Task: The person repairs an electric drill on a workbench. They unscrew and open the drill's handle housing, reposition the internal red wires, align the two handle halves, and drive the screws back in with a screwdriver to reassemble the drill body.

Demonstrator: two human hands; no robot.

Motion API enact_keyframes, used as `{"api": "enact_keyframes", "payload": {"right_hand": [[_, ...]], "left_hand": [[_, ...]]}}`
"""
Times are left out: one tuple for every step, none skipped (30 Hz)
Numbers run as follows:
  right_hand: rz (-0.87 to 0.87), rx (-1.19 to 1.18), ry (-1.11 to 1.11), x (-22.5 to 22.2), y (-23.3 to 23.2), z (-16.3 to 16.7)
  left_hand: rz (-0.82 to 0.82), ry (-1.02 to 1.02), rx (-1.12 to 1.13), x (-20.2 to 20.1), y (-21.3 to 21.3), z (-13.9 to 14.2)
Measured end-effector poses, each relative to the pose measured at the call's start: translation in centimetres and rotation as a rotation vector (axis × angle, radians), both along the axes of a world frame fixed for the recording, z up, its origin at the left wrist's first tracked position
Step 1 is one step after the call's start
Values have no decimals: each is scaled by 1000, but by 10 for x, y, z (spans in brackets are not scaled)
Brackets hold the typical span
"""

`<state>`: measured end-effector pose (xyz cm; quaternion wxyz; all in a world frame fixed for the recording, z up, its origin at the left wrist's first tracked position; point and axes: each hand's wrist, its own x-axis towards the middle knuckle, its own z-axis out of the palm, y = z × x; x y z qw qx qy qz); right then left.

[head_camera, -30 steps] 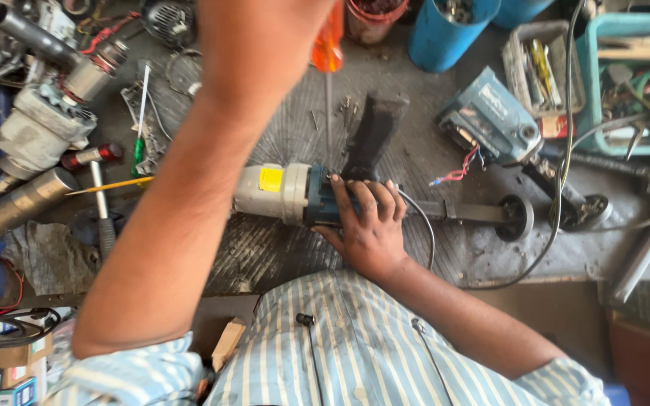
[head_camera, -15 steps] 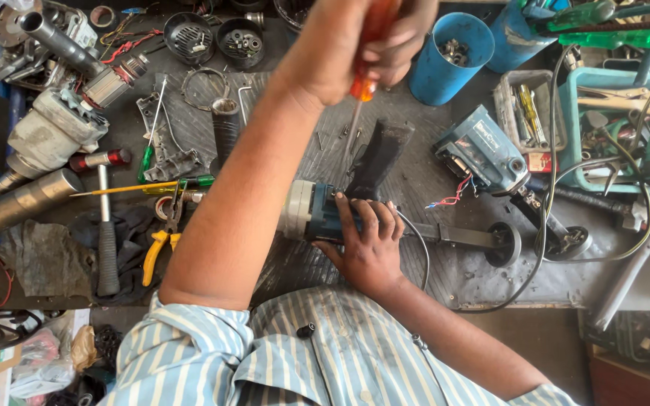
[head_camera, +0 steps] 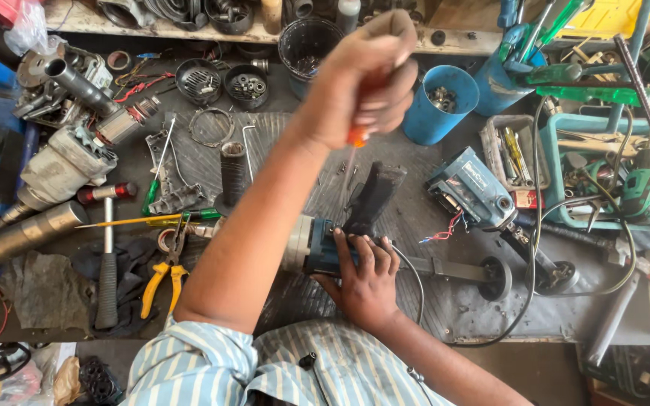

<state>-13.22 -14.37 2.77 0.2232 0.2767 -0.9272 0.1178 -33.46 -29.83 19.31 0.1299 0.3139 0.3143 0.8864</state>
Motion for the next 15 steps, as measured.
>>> {"api": "enact_keyframes", "payload": {"right_hand": [[-7, 6, 2, -2, 0, -1], [-6, 7, 3, -5, 0, -2], [-7, 7, 5, -7, -1, -4], [-10, 5, 2, -9, -1, -5], [-11, 12, 2, -10, -1, -5], [-11, 23, -5, -10, 0, -5], [-9, 34, -10, -10, 0, -4], [-9, 30, -13, -9, 1, -4], [-16, 21, -9, -7, 1, -4], [-16, 14, -9, -5, 1, -3], [-10, 13, -13, -3, 2, -1], [-10, 11, -11, -5, 1, 0], [-15, 11, -27, -3, 1, 0], [-19, 23, -72, 1, 2, 1], [-21, 31, -93, -1, 1, 1]], "left_hand": [[464, 88, -204, 3, 11, -3], [867, 186, -392, 8, 24, -7], [1152, 266, -520, 15, 35, -11], [1333, 315, -608, 19, 43, -15], [1399, 352, -644, 21, 47, -19], [1305, 350, -617, 20, 48, -21], [1057, 300, -516, 16, 43, -22], [682, 191, -350, 7, 36, -22], [249, 88, -154, -1, 24, -21], [-72, 4, -16, -6, 17, -20], [-255, -49, 74, -11, 14, -19], [-197, -35, 41, -12, 14, -19], [-39, -4, -48, -11, 18, -19], [295, 49, -193, -6, 27, -21], [698, 158, -352, 2, 38, -24]]}}
